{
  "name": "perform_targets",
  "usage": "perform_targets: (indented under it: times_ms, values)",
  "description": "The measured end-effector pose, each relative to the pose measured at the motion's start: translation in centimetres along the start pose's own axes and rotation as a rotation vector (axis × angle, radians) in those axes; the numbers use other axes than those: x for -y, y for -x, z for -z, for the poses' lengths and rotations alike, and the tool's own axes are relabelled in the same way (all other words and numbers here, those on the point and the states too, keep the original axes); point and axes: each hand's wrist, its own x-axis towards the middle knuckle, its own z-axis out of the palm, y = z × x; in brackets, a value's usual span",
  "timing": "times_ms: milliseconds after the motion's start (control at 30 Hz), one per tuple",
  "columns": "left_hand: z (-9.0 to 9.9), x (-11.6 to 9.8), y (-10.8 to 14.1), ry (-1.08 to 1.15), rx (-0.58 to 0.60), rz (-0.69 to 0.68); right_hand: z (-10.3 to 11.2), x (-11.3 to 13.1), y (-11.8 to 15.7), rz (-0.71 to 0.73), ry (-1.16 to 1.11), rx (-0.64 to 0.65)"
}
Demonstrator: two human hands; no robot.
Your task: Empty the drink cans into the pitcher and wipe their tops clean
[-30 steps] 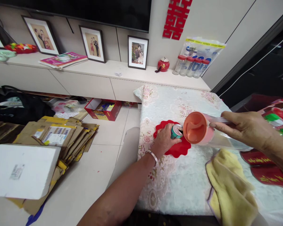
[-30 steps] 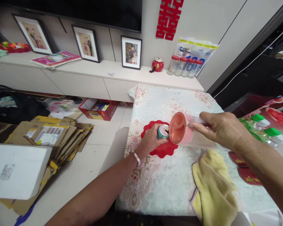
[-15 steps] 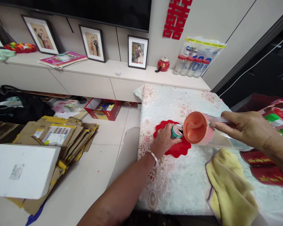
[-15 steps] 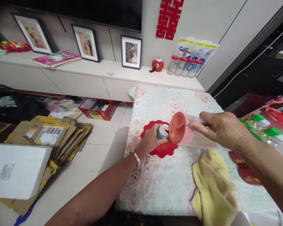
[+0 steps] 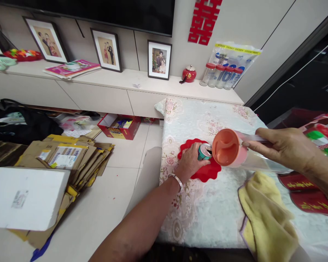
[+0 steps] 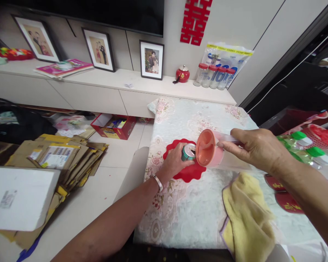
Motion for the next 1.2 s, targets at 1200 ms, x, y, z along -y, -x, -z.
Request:
perform_targets:
  times_ms: [1200]
  values:
    - [-0.05,0.11,0.01,-0.011,-0.004,0.019,0.02,-0.07,-0.02,0.017,0.000,-0.017]
